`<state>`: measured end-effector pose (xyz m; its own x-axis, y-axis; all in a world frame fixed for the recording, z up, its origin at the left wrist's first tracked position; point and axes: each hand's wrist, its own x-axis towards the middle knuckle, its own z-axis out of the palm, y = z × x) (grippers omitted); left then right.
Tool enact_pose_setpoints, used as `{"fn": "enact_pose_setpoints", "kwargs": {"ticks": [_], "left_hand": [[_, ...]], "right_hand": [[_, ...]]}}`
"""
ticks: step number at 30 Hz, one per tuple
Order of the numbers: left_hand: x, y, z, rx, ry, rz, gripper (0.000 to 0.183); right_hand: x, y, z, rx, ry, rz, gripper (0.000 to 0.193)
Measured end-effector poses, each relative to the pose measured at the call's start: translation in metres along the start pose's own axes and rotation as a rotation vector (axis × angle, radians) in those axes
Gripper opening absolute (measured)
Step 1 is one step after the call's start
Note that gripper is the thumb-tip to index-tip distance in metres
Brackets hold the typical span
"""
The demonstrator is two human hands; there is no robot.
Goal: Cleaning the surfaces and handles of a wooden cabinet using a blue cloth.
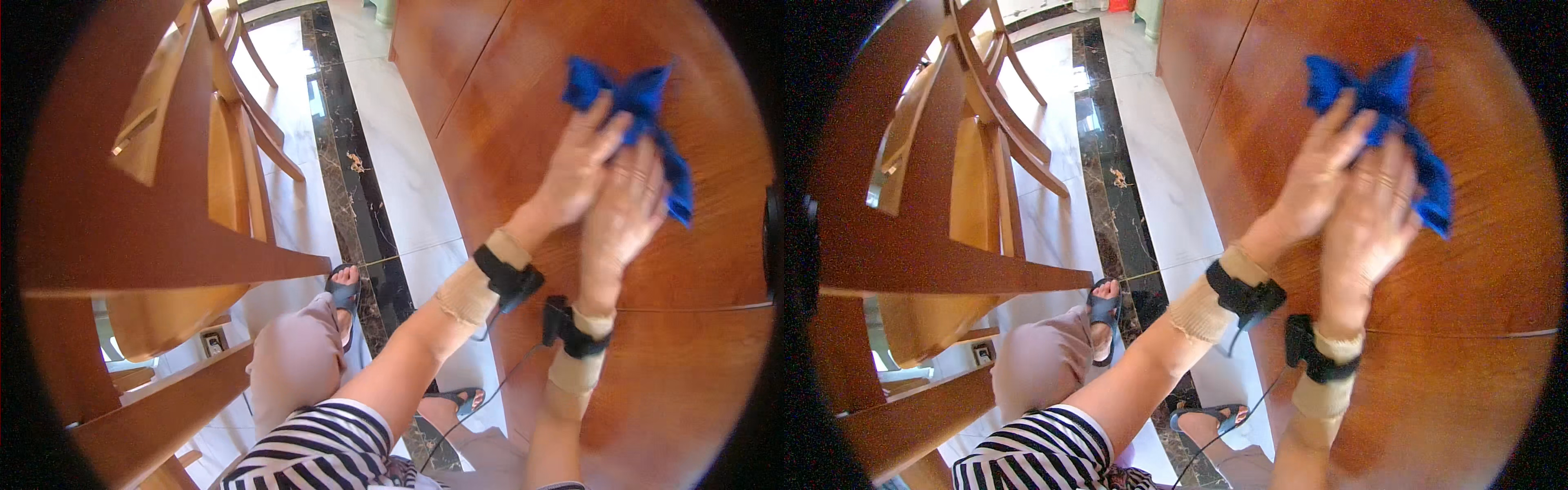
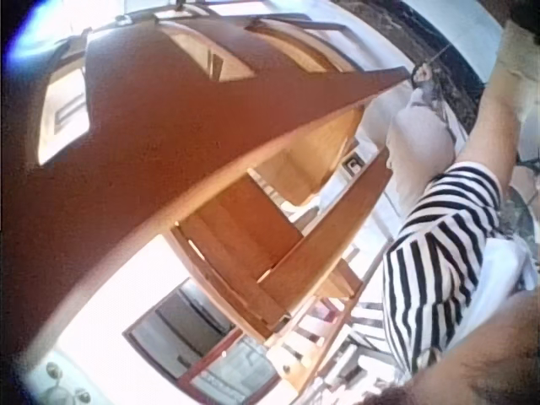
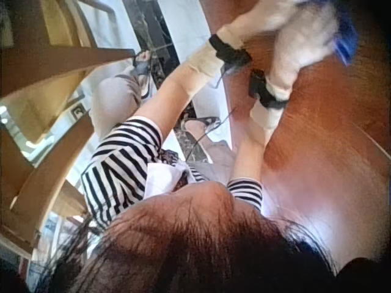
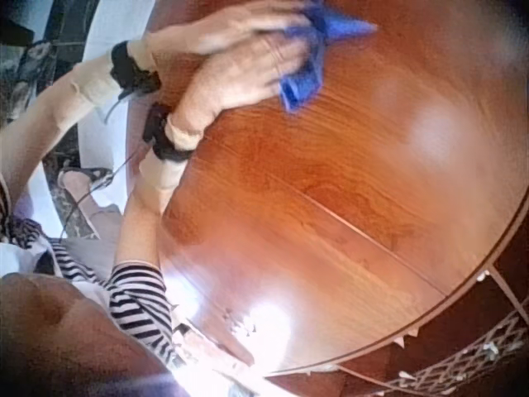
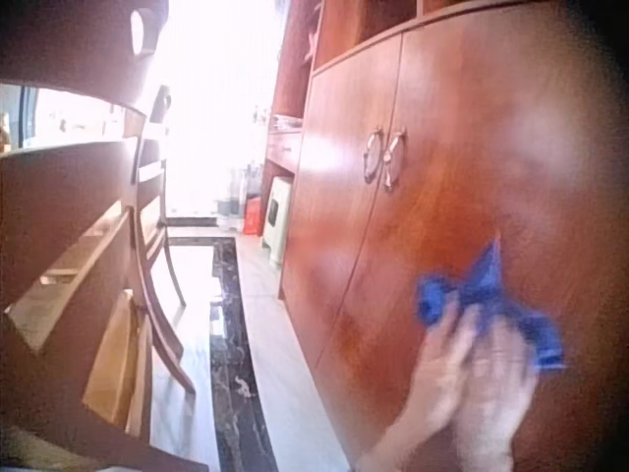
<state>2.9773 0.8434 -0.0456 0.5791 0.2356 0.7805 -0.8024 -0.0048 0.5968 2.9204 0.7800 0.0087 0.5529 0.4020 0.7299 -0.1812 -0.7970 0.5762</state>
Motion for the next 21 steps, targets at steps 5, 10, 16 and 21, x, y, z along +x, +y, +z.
{"fn": "enact_pose_setpoints", "kwargs": {"ticks": [5, 10, 16, 21], "left_hand": [[-0.182, -0.144, -0.031, -0.101, 0.155, -0.627, 0.049], [-0.359, -0.127, -0.05, -0.466, 0.216, -1.42, 0.044], [-0.139, -0.073, -0.016, 0.058, -0.004, -0.333, 0.051], [0.024, -0.094, -0.055, 0.233, 0.016, 0.092, 0.048]], "right_hand": [[-0.103, -0.124, 0.09, 0.812, -0.382, -0.011, 0.028], [-0.266, -0.162, 0.101, 0.813, -0.81, -0.192, 0.022], [-0.082, -0.059, 0.04, 0.524, -0.345, -0.024, 0.046], [0.038, -0.077, 0.046, 0.198, 0.03, -0.021, 0.034]]}}
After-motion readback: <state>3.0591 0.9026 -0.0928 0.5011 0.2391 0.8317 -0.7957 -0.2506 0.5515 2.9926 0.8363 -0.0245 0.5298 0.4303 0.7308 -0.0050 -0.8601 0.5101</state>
